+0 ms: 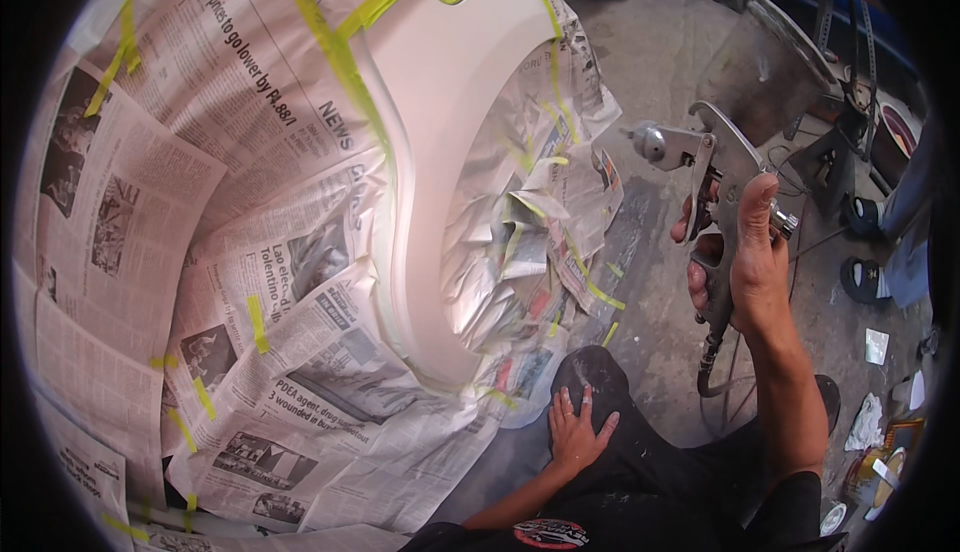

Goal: The person mixes paint in a small container using a metal spatula, then pours it into a spray gun. They then spray paint a car part that is masked with newspaper and tape.

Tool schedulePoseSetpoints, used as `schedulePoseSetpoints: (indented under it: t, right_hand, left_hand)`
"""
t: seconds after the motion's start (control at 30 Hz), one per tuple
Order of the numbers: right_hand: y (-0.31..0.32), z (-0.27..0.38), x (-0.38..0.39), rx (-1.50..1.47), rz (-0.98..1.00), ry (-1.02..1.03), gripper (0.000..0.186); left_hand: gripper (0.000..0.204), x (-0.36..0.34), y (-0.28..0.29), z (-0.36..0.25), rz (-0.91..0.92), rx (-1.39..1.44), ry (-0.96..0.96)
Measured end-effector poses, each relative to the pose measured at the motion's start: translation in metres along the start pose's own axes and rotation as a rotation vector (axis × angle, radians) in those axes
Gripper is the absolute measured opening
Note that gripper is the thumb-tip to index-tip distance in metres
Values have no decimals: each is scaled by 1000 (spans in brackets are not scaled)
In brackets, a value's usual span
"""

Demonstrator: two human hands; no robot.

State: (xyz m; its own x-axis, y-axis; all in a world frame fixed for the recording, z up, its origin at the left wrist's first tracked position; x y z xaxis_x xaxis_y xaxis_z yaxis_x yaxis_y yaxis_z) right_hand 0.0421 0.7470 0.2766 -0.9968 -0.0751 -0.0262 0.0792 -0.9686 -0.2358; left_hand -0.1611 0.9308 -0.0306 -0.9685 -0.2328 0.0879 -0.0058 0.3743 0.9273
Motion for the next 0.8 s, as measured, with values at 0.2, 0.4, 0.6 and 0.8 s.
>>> schedulePoseSetpoints:
  t: [0.2, 0.4, 0.6, 0.8]
  right_hand:
    - [3, -11, 6, 15, -104, -11, 94]
    - [25, -13, 9, -261, 220, -79, 100]
    - [27, -16, 0, -233, 227, -59, 95]
    - [11, -21, 2, -17, -109, -50, 92]
  left_hand:
    - [83, 0, 0, 1, -12, 20, 2]
    - [83, -2, -3, 1, -15, -1, -9]
    - [83, -3, -1, -1, -24, -21, -25]
    - [82, -3, 3, -3, -24, 4, -21]
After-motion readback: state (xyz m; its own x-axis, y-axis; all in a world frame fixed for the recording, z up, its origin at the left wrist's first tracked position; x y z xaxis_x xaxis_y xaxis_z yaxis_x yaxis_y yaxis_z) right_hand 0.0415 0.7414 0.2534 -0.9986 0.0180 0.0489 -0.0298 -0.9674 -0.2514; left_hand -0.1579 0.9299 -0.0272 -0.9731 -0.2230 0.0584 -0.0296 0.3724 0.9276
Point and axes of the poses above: each hand's wrist, its own x-axis away from the middle knuckle, its own y-axis out of the back of the hand, z = x × y, the point moved 1 cm from there along -x, towards the middle knuckle, and after that the axes turned 1 degree about y, right-handed, at the moved point
